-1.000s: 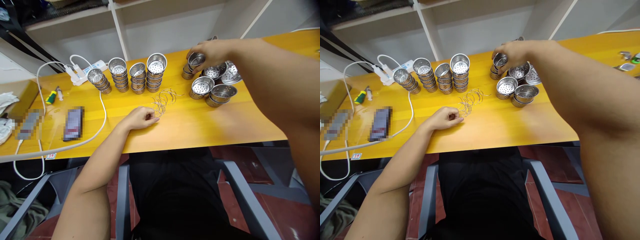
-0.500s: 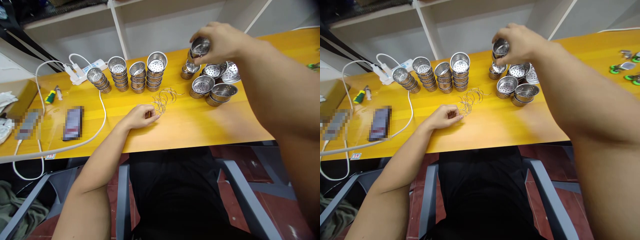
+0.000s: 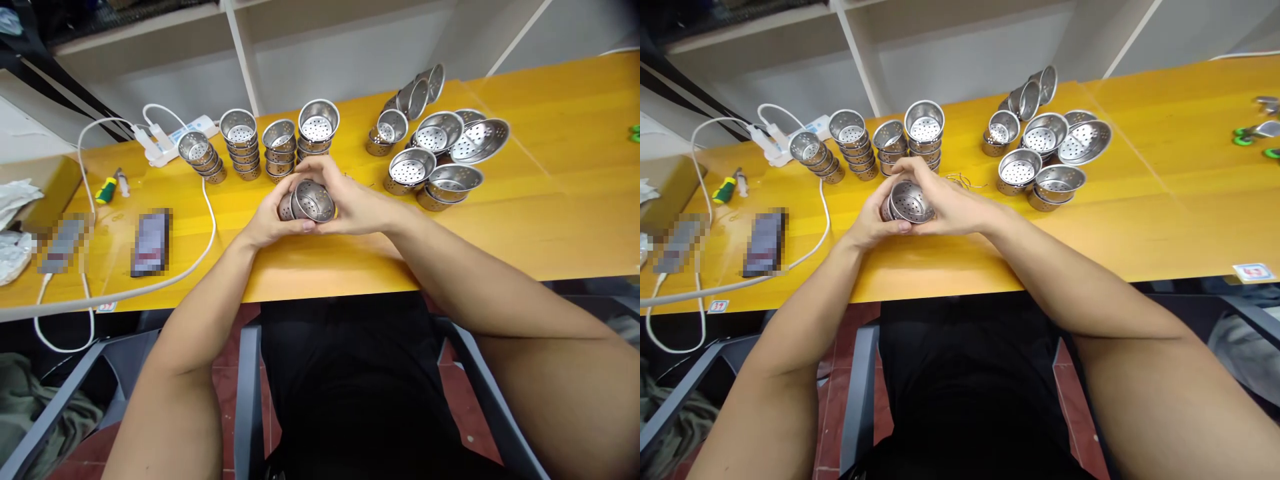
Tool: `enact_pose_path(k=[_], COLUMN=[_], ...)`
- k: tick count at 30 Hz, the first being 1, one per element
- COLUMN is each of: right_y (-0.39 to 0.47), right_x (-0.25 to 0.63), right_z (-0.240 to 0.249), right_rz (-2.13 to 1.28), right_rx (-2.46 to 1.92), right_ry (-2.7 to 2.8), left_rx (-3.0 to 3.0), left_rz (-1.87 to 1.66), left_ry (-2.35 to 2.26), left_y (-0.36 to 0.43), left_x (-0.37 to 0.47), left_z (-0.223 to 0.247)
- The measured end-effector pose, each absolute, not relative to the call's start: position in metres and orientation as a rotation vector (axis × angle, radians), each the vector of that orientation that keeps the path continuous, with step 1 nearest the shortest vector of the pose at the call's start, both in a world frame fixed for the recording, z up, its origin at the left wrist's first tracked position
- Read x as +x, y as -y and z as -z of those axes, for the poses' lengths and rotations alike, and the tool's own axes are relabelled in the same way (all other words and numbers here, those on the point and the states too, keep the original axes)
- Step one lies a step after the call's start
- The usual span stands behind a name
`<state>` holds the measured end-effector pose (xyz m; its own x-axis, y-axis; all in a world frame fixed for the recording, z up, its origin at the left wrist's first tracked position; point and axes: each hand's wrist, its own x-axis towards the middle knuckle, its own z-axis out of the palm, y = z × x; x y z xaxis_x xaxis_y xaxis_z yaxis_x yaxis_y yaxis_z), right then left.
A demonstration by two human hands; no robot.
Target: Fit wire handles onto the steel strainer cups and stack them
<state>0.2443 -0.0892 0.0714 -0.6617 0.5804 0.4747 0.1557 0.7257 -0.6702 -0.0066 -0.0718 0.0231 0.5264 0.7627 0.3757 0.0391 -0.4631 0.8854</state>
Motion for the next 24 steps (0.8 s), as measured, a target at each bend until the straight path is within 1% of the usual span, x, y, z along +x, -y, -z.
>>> enact_pose_path(k=[5,8,13,17,24], right_y=[0.082,0.079,0.069,0.065,0.065], right_x=[0.247,0.250,0.250,0.245,0.236], right_z=[-0.059,-0.051,-0.037,-0.039,-0.038], right_rz=[-0.536,-0.508,-0.623,-0.807,-1.109], right_rx=[-0.739,-0.743,-0.770,-0.885,-0.820], right_ry=[2.187,2.226,2.090,1.859,1.761], left_rx=[1.726,1.880,2.148,2.224,2.297], left_rz=[-1.040,-1.141,-1.277,-1.245,-1.249], left_ry=[-0.794,-0.843,-0.921,-0.966,-0.982], left_y=[0.066,0.056,0.048,0.052,0.052], left_x=[-0.013,-0.016,-0.020,-0.016,-0.016], left_z=[-0.025,-0.019,-0.014,-0.018,-0.022])
